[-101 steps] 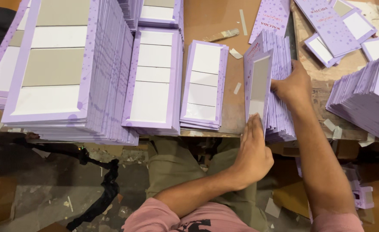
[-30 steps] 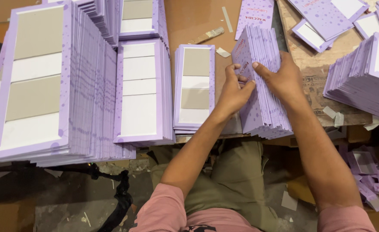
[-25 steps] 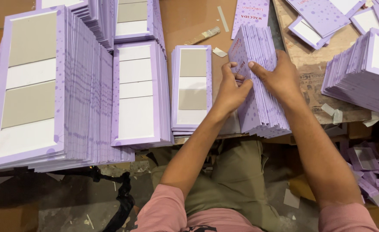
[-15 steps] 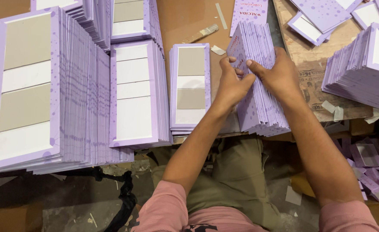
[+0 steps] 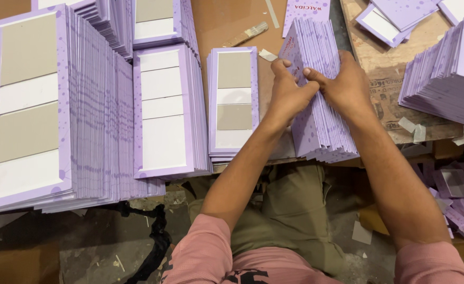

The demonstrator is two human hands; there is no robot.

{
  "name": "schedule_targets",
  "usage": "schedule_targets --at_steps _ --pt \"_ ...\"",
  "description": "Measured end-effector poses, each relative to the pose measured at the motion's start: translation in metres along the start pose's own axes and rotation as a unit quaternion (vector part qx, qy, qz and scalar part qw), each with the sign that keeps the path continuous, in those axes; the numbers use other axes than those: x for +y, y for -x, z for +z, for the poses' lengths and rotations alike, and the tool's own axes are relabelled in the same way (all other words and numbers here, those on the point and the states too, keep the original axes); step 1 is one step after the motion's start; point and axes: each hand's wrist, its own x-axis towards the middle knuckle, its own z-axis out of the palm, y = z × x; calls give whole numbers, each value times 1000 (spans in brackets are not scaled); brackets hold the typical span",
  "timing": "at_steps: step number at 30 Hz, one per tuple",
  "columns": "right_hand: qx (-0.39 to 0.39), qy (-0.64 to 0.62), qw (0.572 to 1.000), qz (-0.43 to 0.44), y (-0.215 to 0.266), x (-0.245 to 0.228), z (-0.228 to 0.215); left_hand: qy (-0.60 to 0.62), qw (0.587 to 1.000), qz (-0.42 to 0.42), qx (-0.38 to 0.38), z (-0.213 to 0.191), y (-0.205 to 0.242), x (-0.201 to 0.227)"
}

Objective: The person repeatedly picks up stacks of purple rectangular pads from a table, aligns their edges, and places them into a growing pile. The person handles the pads by hand, moving them between piles and occasionally adjusting their orientation.

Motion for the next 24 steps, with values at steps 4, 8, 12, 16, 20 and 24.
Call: schedule_targets --at_steps 4,8,12,16,20,24 --pt "-1 0 1000 10 1 0 0 -100 993 54 32 9 -5 -2" --pt "2 22 1000 -7 -1 -1 -1 -126 985 103 56 8 -6 -8" --pt "2 14 1000 -13 -1 2 0 -149 978 141 38 -6 1 -22" --pt "1 15 1000 2 -3 3 2 -113 984 137 11 -11 7 -27" --pt "-5 28 1000 10 -2 1 2 -120 985 120 19 -11 7 -21" --pt "-15 63 998 18 -1 -6 8 -83 992 91 13 -14 5 -15"
